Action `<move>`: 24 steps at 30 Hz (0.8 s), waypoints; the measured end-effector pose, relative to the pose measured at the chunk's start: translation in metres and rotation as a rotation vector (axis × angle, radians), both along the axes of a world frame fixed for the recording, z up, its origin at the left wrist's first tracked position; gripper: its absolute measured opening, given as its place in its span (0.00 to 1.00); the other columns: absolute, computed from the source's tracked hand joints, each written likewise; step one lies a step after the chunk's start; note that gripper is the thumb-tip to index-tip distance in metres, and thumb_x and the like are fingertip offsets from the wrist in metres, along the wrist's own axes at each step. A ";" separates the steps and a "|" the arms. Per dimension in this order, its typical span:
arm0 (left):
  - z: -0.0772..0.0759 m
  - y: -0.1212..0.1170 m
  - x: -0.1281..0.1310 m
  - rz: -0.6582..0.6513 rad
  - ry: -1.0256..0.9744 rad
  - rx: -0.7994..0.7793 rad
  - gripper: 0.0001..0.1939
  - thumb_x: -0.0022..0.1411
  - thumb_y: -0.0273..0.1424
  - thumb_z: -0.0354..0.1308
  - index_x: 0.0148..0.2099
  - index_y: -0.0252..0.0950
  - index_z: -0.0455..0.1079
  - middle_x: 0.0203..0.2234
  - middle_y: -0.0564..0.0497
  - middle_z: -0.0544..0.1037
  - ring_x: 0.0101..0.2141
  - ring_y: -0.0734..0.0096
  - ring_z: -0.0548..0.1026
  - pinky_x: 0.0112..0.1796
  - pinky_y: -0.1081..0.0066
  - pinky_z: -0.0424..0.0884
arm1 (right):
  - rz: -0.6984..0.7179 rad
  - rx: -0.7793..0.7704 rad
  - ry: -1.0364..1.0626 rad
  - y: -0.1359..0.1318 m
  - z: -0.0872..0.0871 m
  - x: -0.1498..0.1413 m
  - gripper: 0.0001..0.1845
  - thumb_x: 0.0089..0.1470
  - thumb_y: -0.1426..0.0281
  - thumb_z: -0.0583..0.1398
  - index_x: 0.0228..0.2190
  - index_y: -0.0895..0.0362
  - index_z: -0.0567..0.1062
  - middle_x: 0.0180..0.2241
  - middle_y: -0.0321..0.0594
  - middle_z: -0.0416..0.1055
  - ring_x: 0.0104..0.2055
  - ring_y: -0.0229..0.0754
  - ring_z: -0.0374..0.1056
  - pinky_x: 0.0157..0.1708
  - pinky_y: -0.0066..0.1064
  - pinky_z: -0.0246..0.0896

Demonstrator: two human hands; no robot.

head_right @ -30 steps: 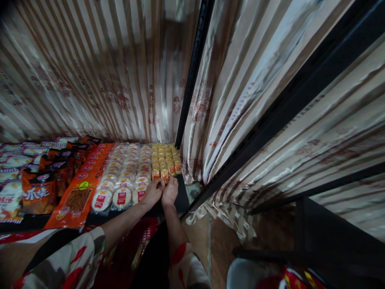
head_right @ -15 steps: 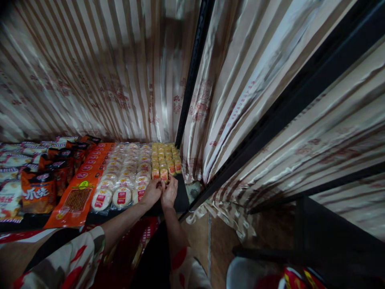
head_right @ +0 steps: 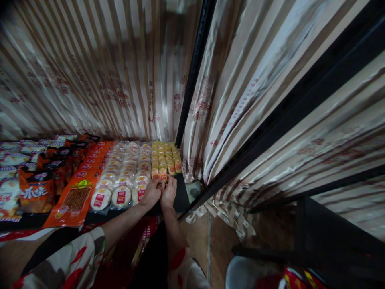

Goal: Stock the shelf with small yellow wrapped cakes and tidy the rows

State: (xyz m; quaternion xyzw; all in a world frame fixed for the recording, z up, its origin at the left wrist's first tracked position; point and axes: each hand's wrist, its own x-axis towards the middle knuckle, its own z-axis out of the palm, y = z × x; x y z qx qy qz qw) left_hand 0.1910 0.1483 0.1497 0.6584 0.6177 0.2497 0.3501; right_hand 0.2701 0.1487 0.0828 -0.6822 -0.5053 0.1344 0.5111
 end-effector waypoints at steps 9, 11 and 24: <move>0.001 -0.001 0.003 0.002 0.022 -0.029 0.14 0.60 0.24 0.46 0.44 0.33 0.71 0.43 0.42 0.73 0.44 0.67 0.70 0.46 0.70 0.65 | 0.032 -0.021 -0.002 0.000 -0.003 0.002 0.17 0.52 0.70 0.51 0.44 0.56 0.70 0.40 0.43 0.62 0.39 0.39 0.64 0.38 0.31 0.67; 0.004 -0.003 0.003 0.006 0.013 -0.041 0.15 0.60 0.24 0.46 0.45 0.33 0.71 0.43 0.42 0.72 0.42 0.68 0.71 0.44 0.71 0.66 | 0.026 -0.016 -0.001 0.000 -0.005 0.003 0.17 0.52 0.70 0.52 0.44 0.57 0.69 0.40 0.44 0.62 0.39 0.40 0.64 0.37 0.31 0.67; 0.002 -0.021 0.006 0.009 0.000 -0.033 0.15 0.63 0.28 0.44 0.44 0.31 0.69 0.41 0.41 0.73 0.41 0.68 0.72 0.43 0.72 0.65 | -0.045 0.015 -0.039 -0.018 0.003 0.001 0.21 0.50 0.67 0.51 0.45 0.59 0.69 0.43 0.49 0.62 0.44 0.44 0.61 0.37 0.33 0.65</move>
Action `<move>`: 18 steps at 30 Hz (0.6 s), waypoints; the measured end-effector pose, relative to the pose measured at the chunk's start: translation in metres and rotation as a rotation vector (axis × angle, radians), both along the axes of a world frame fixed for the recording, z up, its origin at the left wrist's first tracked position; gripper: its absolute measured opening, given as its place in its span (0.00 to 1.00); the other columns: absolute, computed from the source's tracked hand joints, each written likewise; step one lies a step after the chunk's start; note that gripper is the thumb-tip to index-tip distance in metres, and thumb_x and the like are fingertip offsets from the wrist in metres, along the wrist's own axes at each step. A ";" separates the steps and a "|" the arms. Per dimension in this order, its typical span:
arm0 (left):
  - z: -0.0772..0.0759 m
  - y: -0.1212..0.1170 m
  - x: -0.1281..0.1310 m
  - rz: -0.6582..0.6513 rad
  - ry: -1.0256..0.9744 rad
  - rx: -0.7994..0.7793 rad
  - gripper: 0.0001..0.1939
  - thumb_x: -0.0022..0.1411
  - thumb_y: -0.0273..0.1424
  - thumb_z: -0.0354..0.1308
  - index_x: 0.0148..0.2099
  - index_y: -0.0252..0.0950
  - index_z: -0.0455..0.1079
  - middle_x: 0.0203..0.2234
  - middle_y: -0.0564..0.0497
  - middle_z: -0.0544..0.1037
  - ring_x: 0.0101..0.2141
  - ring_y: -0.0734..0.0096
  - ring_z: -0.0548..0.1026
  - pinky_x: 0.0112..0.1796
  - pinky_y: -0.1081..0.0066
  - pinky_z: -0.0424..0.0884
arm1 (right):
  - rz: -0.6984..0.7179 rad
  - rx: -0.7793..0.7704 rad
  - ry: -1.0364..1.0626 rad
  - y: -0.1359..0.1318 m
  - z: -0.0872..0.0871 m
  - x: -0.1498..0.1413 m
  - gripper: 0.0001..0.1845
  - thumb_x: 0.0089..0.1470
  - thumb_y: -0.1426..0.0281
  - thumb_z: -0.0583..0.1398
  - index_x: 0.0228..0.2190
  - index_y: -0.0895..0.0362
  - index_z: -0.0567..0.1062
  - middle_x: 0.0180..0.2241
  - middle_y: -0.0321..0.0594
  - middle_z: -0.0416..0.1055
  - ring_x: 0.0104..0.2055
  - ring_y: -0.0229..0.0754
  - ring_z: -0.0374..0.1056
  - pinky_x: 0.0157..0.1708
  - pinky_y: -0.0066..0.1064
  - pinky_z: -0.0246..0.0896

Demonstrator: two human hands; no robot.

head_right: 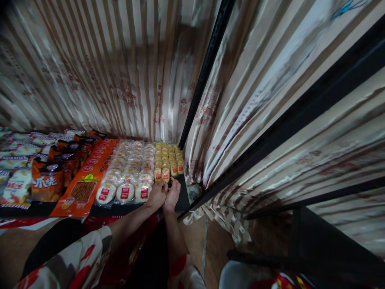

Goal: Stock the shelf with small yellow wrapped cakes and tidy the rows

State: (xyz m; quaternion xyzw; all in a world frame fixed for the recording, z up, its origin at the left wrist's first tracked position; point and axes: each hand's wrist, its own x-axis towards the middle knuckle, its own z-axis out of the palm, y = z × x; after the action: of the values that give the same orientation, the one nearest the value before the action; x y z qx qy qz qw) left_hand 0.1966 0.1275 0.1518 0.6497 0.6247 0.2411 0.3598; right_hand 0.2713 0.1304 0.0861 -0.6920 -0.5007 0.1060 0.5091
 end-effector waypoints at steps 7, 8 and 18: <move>-0.013 -0.023 -0.004 -0.029 -0.007 0.026 0.15 0.63 0.30 0.44 0.42 0.33 0.71 0.37 0.44 0.73 0.39 0.69 0.72 0.40 0.73 0.65 | 0.017 -0.009 -0.017 -0.030 0.005 -0.008 0.20 0.50 0.67 0.50 0.43 0.59 0.71 0.42 0.48 0.64 0.43 0.44 0.63 0.40 0.35 0.63; -0.014 -0.028 -0.006 -0.041 -0.005 0.030 0.15 0.63 0.30 0.44 0.41 0.33 0.71 0.36 0.44 0.73 0.39 0.69 0.72 0.40 0.73 0.65 | 0.020 -0.010 -0.016 -0.035 0.005 -0.011 0.20 0.50 0.67 0.50 0.42 0.59 0.71 0.41 0.47 0.64 0.42 0.43 0.63 0.41 0.35 0.63; -0.031 -0.088 -0.058 -0.098 0.014 0.064 0.14 0.60 0.25 0.44 0.42 0.35 0.70 0.37 0.47 0.74 0.40 0.70 0.71 0.43 0.73 0.65 | 0.159 0.011 -0.005 -0.097 -0.017 -0.057 0.17 0.50 0.70 0.50 0.40 0.56 0.72 0.39 0.44 0.68 0.43 0.42 0.65 0.45 0.35 0.61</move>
State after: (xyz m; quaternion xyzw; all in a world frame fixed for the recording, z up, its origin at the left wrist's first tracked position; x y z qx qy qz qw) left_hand 0.1384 0.0394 0.1206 0.6924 0.5864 0.2386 0.3460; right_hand 0.2140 0.0334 0.0689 -0.6474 -0.5560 0.1417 0.5016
